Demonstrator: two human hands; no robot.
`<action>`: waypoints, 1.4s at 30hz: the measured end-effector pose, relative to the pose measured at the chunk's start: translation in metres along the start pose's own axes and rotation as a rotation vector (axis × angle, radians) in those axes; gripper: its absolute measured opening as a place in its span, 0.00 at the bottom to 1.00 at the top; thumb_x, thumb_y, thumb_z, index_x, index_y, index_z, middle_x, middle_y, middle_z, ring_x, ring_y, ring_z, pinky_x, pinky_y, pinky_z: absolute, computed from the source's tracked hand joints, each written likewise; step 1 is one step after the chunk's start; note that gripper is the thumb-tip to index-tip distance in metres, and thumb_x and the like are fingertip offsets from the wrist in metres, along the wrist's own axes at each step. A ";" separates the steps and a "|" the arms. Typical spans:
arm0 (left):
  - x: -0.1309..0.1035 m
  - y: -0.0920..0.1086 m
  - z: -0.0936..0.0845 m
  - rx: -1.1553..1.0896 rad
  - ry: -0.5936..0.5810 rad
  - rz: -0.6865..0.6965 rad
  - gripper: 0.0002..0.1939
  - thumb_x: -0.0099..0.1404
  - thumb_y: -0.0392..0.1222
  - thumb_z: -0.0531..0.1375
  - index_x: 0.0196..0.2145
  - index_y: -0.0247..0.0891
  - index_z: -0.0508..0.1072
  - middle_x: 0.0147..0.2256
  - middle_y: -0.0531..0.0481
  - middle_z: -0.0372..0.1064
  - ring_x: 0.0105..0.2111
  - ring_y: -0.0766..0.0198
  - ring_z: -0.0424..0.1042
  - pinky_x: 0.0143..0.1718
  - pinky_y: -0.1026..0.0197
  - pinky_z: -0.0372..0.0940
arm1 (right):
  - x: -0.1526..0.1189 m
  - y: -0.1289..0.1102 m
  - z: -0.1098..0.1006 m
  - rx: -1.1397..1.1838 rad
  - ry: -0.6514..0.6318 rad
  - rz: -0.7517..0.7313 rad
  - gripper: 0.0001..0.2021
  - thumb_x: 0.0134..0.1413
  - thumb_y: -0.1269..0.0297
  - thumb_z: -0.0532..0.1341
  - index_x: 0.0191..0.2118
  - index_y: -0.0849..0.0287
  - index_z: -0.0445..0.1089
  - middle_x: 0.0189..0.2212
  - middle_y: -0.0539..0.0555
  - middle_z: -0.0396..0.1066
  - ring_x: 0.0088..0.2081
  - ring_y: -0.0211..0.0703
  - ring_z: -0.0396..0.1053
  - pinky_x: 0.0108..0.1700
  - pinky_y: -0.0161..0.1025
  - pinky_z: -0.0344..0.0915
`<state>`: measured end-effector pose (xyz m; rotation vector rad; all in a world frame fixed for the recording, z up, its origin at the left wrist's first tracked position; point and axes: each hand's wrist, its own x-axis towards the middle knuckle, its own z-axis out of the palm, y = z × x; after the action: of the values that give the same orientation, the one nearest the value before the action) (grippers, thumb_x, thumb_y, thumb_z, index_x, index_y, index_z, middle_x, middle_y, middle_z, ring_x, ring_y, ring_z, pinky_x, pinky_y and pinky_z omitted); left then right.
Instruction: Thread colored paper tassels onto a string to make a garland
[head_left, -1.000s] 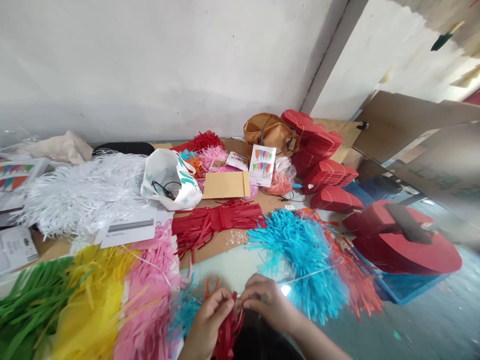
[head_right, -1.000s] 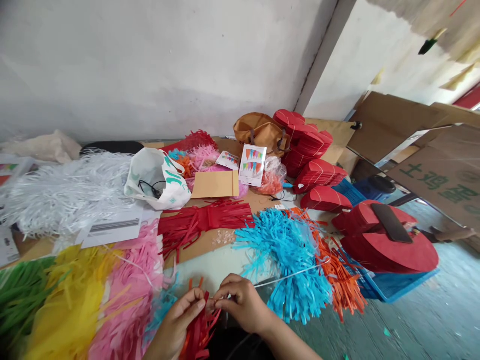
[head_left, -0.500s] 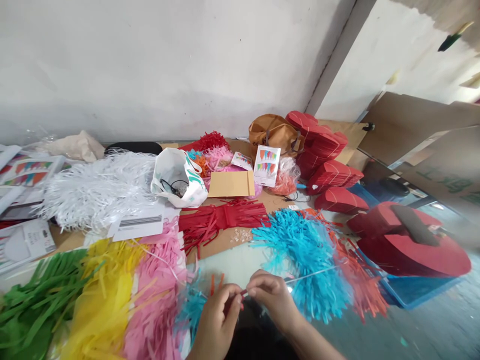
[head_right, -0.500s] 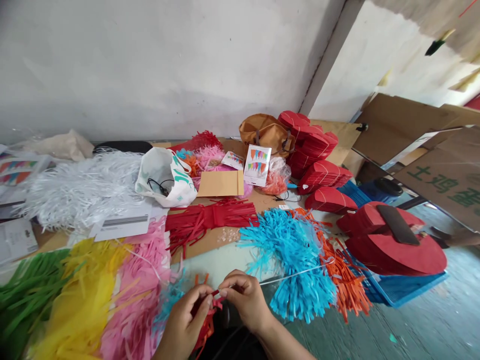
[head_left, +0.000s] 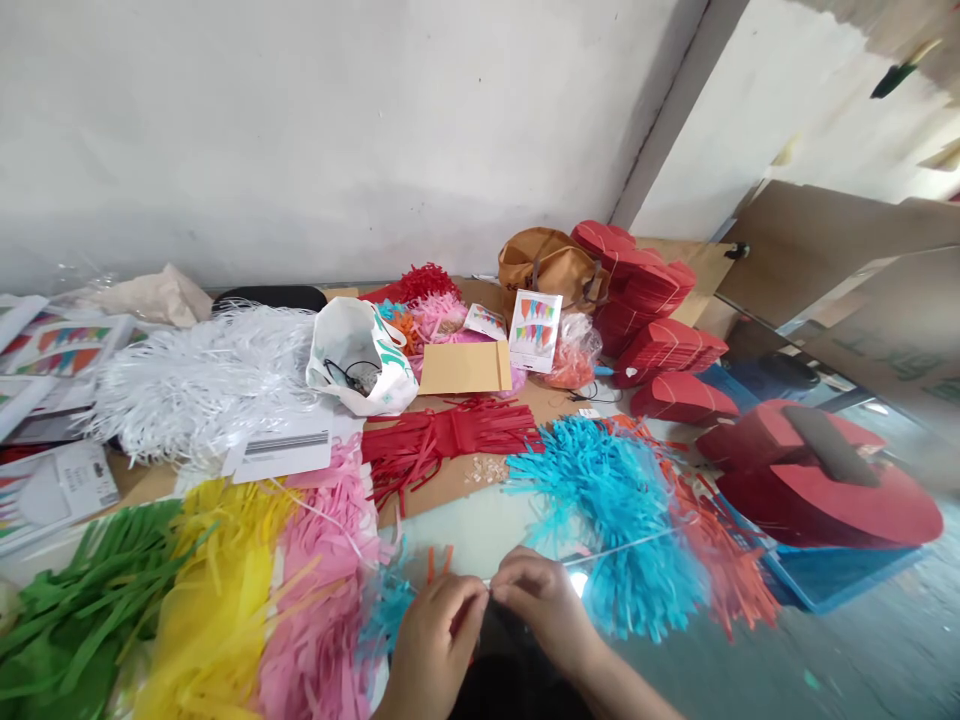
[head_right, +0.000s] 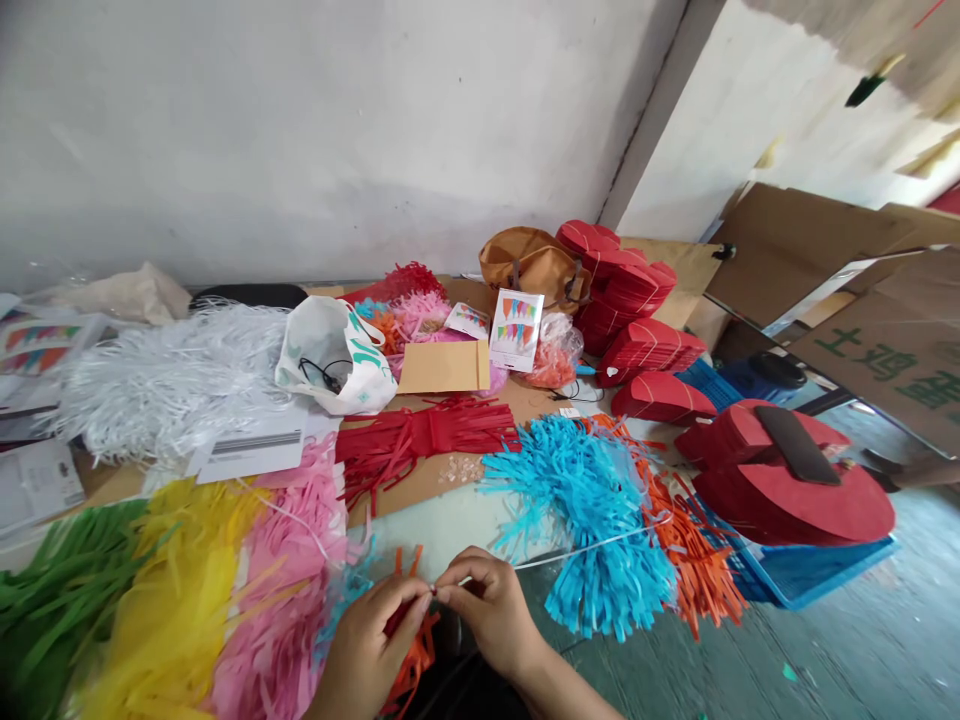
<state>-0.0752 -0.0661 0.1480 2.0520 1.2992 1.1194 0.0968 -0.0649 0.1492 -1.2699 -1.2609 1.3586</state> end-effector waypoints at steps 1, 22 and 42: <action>-0.001 0.000 0.000 0.035 0.011 0.020 0.08 0.68 0.40 0.55 0.32 0.44 0.72 0.26 0.56 0.75 0.26 0.68 0.76 0.29 0.69 0.69 | 0.000 0.000 0.001 0.007 -0.001 0.001 0.08 0.49 0.57 0.69 0.28 0.57 0.79 0.29 0.52 0.72 0.33 0.41 0.69 0.36 0.35 0.64; -0.022 -0.020 -0.021 -0.256 -0.206 -0.208 0.06 0.65 0.45 0.59 0.37 0.44 0.74 0.33 0.53 0.79 0.33 0.65 0.78 0.36 0.68 0.72 | -0.020 -0.004 0.031 -0.195 0.068 -0.039 0.06 0.48 0.73 0.63 0.33 0.58 0.73 0.30 0.51 0.75 0.34 0.42 0.71 0.39 0.35 0.65; 0.010 -0.001 0.011 -0.079 0.046 0.194 0.05 0.66 0.39 0.58 0.37 0.44 0.75 0.32 0.53 0.78 0.34 0.67 0.78 0.40 0.68 0.72 | -0.026 -0.009 -0.008 -0.300 0.214 -0.056 0.07 0.55 0.63 0.63 0.31 0.58 0.75 0.28 0.53 0.76 0.33 0.43 0.72 0.38 0.36 0.66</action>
<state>-0.0647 -0.0570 0.1453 2.1404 1.0761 1.2882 0.1072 -0.0887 0.1612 -1.5286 -1.3711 0.9886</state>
